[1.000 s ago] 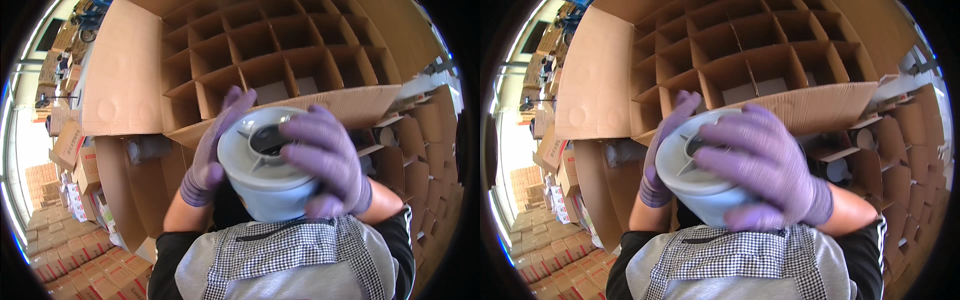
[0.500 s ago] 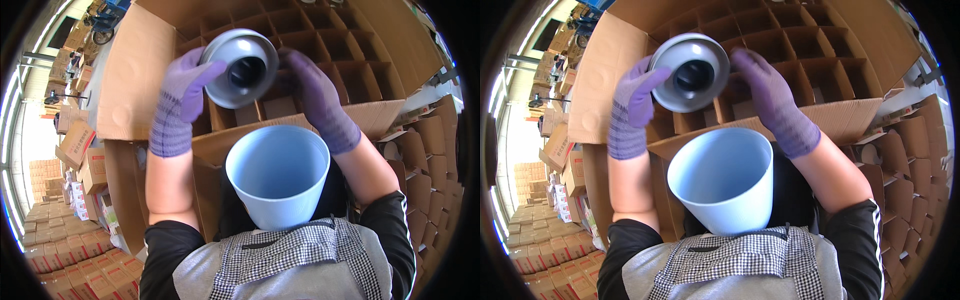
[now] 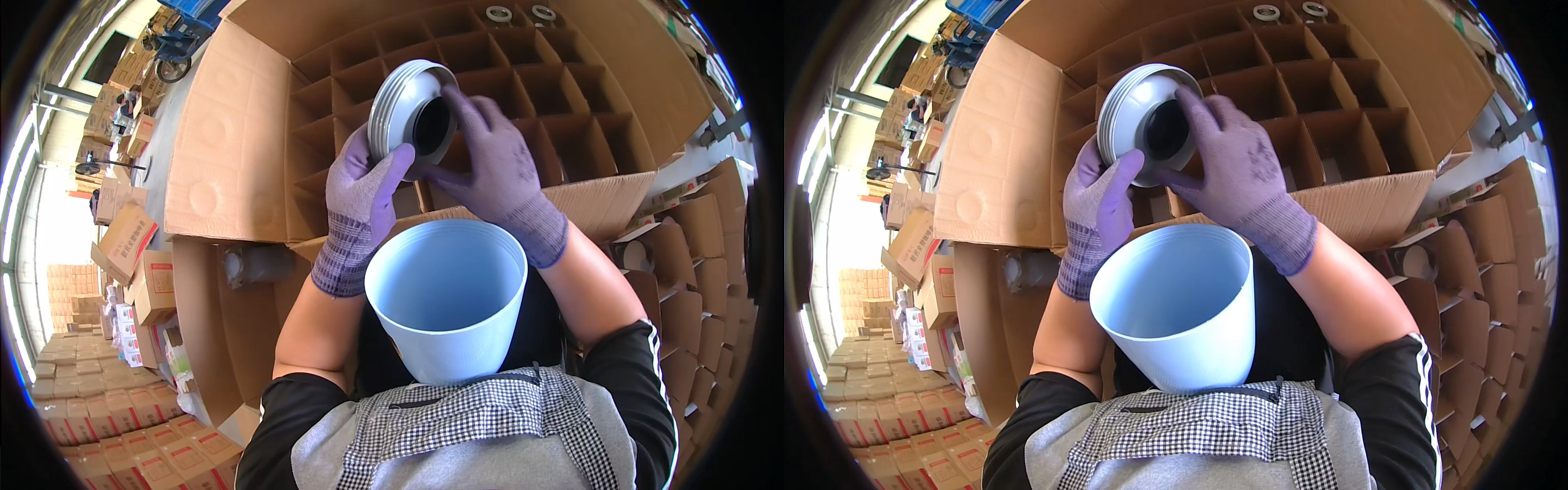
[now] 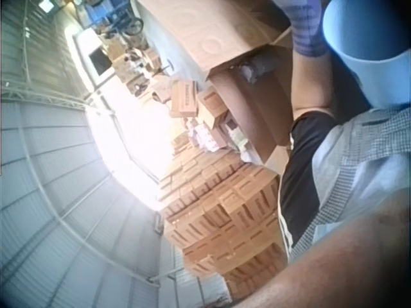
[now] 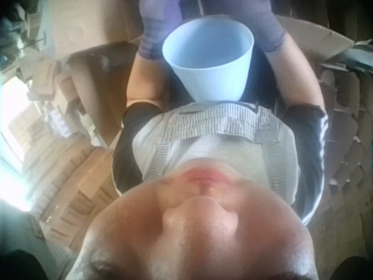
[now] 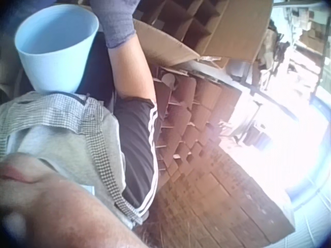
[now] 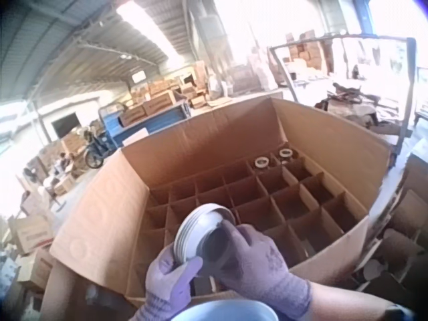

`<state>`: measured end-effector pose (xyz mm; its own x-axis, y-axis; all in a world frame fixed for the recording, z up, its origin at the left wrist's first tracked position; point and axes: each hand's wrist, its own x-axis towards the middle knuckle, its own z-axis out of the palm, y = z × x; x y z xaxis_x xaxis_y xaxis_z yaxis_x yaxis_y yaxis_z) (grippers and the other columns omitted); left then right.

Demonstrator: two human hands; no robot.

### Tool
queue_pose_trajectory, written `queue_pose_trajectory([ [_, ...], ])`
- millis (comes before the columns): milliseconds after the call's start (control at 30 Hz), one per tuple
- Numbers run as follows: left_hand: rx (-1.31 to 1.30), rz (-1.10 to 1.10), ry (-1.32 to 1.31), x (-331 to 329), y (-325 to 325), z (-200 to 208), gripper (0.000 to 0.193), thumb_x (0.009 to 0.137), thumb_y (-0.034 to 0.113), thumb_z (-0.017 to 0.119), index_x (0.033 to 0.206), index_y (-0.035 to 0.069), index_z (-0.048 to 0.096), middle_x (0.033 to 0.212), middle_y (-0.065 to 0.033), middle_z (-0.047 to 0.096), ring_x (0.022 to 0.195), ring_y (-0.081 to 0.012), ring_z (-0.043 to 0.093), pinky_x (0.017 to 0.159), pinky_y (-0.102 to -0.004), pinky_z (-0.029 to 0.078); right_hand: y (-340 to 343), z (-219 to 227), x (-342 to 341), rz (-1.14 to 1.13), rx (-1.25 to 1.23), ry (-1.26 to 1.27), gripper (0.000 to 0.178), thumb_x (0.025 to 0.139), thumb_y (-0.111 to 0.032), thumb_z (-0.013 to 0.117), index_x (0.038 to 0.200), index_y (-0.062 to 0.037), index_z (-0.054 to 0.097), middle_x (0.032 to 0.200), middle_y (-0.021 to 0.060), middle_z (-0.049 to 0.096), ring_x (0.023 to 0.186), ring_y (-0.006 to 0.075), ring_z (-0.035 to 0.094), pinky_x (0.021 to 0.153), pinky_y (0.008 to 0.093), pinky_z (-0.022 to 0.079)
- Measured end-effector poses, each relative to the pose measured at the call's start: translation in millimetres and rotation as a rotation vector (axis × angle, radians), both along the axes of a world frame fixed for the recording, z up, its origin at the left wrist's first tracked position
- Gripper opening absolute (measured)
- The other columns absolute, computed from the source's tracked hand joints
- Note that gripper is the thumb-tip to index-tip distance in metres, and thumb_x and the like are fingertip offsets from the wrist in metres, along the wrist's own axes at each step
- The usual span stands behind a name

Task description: The person assembles thermos flasks by inserting glass liners into the housings, attaching the lids, and placing the finished flasks into protective bags before packing them into cardboard boxes.

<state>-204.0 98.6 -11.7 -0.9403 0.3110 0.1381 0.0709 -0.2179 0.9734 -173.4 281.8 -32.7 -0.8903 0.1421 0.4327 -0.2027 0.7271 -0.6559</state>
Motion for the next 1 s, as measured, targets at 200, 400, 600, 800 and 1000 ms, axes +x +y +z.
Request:
queue_pose_trajectory([
  [200, -0.350, 0.051, -0.163, -95, -26, -38, 0.041, 0.096, 0.015, 0.066, 0.133, -0.003, 0.063, 0.123, -0.0132, 0.071, 0.112, -0.0209, 0.066, 0.101, -0.0326, 0.051, 17, -15, 24, 0.499, -0.332, -0.072, 0.043, 0.102, -0.042, 0.061, 0.120, -0.0031, 0.066, 0.110, 0.0146, 0.072, 0.097, 0.0303, 0.073, 0.088, 0.0423, 0.060],
  [400, -1.404, 0.144, 0.837, -164, 20, -2, 0.046, 0.095, 0.028, 0.062, 0.134, 0.004, 0.064, 0.129, -0.0210, 0.067, 0.121, -0.0360, 0.063, 0.106, -0.0417, 0.049, 11, -46, 59, 0.855, -1.140, -0.294, 0.050, 0.110, -0.035, 0.033, 0.101, -0.0038, 0.071, 0.128, 0.0196, 0.065, 0.122, 0.0323, 0.062, 0.109, 0.0396, 0.047],
  [600, -1.366, -0.356, 0.812, -257, 256, 37, 0.055, 0.093, 0.044, 0.067, 0.136, 0.010, 0.067, 0.127, -0.0168, 0.072, 0.119, -0.0295, 0.068, 0.104, -0.0399, 0.052, -26, -79, 23, 0.897, -1.084, -0.130, 0.043, 0.110, -0.033, 0.040, 0.120, -0.0011, 0.067, 0.089, 0.0057, 0.066, 0.087, 0.0159, 0.064, 0.087, 0.0306, 0.051],
  [800, -1.629, -0.219, 0.824, -347, 351, -58, 0.061, 0.087, 0.054, 0.066, 0.135, 0.017, 0.068, 0.132, -0.0183, 0.069, 0.127, -0.0365, 0.063, 0.109, -0.0436, 0.049, -40, -92, 17, 0.913, -0.738, 0.018, 0.037, 0.106, -0.017, 0.041, 0.137, -0.0035, 0.058, 0.133, 0.0193, 0.060, 0.124, 0.0329, 0.059, 0.109, 0.0400, 0.048],
  [1000, -1.523, 0.001, 0.820, -323, 335, -25, 0.061, 0.084, 0.055, 0.068, 0.129, 0.014, 0.071, 0.125, -0.0193, 0.071, 0.121, -0.0366, 0.066, 0.103, -0.0446, 0.052, -35, -98, 15, 0.946, -0.775, -0.084, 0.048, 0.107, -0.025, 0.047, 0.151, -0.0056, 0.048, 0.146, 0.0209, 0.055, 0.137, 0.0335, 0.052, 0.118, 0.0403, 0.041],
])
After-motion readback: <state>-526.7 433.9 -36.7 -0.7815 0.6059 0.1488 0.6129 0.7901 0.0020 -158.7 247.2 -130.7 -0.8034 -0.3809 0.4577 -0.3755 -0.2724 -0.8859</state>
